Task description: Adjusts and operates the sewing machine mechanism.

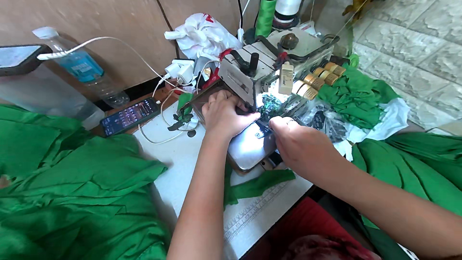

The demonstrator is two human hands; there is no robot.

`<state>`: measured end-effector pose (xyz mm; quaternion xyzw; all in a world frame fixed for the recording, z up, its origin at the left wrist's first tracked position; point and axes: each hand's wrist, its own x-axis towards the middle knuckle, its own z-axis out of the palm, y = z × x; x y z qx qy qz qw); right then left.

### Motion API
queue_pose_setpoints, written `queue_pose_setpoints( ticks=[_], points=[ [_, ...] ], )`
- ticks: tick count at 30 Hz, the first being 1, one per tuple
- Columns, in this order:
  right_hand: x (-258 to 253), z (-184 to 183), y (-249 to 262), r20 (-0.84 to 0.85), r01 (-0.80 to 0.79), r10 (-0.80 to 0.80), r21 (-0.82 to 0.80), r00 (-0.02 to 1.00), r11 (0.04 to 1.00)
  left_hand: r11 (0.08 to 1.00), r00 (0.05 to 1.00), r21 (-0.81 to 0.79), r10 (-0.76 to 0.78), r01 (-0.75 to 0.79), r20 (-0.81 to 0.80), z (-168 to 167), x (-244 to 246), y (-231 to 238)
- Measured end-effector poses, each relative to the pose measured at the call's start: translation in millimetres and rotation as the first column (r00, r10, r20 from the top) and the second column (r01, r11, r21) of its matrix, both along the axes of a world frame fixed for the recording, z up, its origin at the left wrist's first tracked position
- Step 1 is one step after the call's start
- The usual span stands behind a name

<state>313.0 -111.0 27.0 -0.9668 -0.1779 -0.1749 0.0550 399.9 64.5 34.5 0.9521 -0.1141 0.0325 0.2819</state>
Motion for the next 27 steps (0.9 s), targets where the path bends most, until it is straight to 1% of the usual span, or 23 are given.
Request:
queue_pose_setpoints(
  ticks=[4, 9, 13, 17, 20, 22, 25, 27],
  points=[
    [1, -1, -1, 0.041, -0.01, 0.011, -0.029, 0.999, 1.0, 1.0, 0.998, 0.023, 0.018, -0.016, -0.054, 5, 1, -2],
    [1, 0, -2, 0.061, -0.022, 0.025, -0.043, 0.998, 0.999, 0.997, 0.996, 0.053, 0.059, -0.055, -0.062, 6, 1, -6],
    [-8, 3, -5, 0.047, -0.013, 0.016, -0.062, 0.999, 0.998, 0.996, 0.996, 0.032, 0.084, -0.083, -0.005, 1, 0, -8],
    [-21, 10, -19, 0.02, -0.001, 0.002, -0.059, 1.0, 0.998, 0.995, 0.996, 0.038, 0.089, -0.09, 0.031, -3, -1, -9],
    [-23, 16, -38, -0.067, -0.029, 0.032, 0.054, 0.997, 0.998, 0.996, 0.994, 0.032, 0.087, -0.089, 0.07, -6, -2, -8],
    [-17, 8, -56, -0.105, -0.069, 0.092, 0.203, 0.99, 0.977, 0.996, 0.992, 0.015, 0.086, -0.087, 0.089, -8, -2, -8],
    [-4, -12, -77, -0.18, -0.084, 0.183, 0.449, 0.966, 0.89, 0.996, 0.992, 0.003, 0.09, -0.09, 0.085, -8, -2, -8],
    [6, -26, -82, -0.233, -0.044, 0.221, 0.588, 0.947, 0.808, 0.997, 0.993, 0.01, 0.077, -0.078, 0.084, -8, -2, -7]
  ],
)
